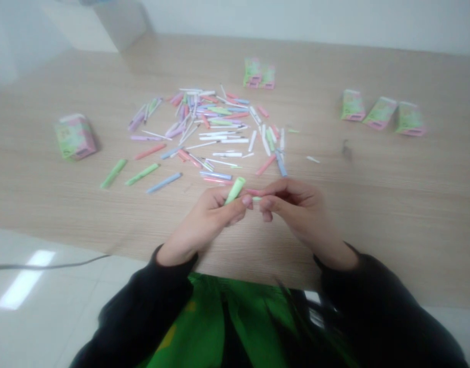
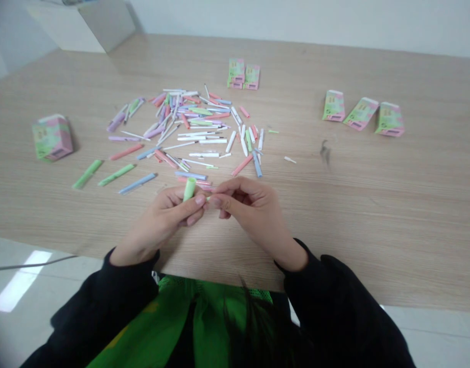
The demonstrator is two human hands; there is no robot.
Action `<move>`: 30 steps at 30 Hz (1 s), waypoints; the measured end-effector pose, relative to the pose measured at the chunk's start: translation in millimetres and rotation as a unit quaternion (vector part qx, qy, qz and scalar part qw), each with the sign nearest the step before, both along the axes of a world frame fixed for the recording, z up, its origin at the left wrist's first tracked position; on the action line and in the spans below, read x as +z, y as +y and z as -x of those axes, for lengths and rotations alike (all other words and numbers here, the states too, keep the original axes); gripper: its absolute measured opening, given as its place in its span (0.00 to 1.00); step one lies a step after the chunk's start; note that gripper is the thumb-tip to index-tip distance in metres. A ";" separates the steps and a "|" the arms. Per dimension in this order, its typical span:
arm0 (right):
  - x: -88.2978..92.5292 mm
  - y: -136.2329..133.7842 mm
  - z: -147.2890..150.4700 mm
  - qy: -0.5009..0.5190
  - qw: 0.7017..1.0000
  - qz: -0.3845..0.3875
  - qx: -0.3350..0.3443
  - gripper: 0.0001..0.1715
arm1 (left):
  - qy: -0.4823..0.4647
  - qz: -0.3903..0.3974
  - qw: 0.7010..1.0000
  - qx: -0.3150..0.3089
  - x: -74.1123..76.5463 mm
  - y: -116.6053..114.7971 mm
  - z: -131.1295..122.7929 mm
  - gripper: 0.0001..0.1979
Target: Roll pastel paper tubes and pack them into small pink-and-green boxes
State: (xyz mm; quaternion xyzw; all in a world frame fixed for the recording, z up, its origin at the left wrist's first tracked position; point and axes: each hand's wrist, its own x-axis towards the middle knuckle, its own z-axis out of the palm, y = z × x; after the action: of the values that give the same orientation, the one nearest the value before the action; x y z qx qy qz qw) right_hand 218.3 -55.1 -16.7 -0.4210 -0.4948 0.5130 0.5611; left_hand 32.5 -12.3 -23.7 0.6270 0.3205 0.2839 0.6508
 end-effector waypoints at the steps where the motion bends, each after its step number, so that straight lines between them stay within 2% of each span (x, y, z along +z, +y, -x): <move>1: -0.9 -0.3 1.3 -0.014 0.999 -0.007 -0.031 0.10 | -0.002 -0.006 1.000 0.006 -0.9 0.2 -1.6 0.20; 4: -1.5 -1.6 2.3 -0.047 0.995 -0.019 -0.082 0.10 | 0.011 -0.034 0.999 0.018 -1.2 1.4 -4.6 0.22; 7: -1.0 -1.9 -0.8 -0.064 0.996 -0.010 -0.064 0.10 | 0.026 -0.043 0.998 0.037 0.1 2.6 -5.1 0.24; 12: -1.6 0.6 -5.4 -0.088 0.996 0.001 -0.026 0.11 | 0.019 -0.064 0.997 0.042 1.1 3.7 -4.0 0.21; 18: -2.9 3.1 -4.6 -0.167 0.986 0.010 -0.026 0.20 | 0.021 -0.079 0.996 0.043 -1.7 5.8 -2.6 0.18; 23: -1.3 3.6 -8.0 -0.126 0.992 0.009 -0.011 0.19 | 0.019 -0.089 0.994 0.055 -3.1 7.4 -1.2 0.17; 30: -2.3 0.3 -12.2 -0.151 0.988 0.021 -0.021 0.13 | 0.033 -0.075 0.995 0.054 -1.4 6.4 -0.4 0.17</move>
State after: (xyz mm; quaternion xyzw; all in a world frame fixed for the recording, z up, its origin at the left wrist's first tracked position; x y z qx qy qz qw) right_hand 230.6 -54.8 -19.0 -0.5156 -0.5539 0.4421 0.4816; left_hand 32.9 -5.9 -25.1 0.6647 0.3530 0.3214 0.5746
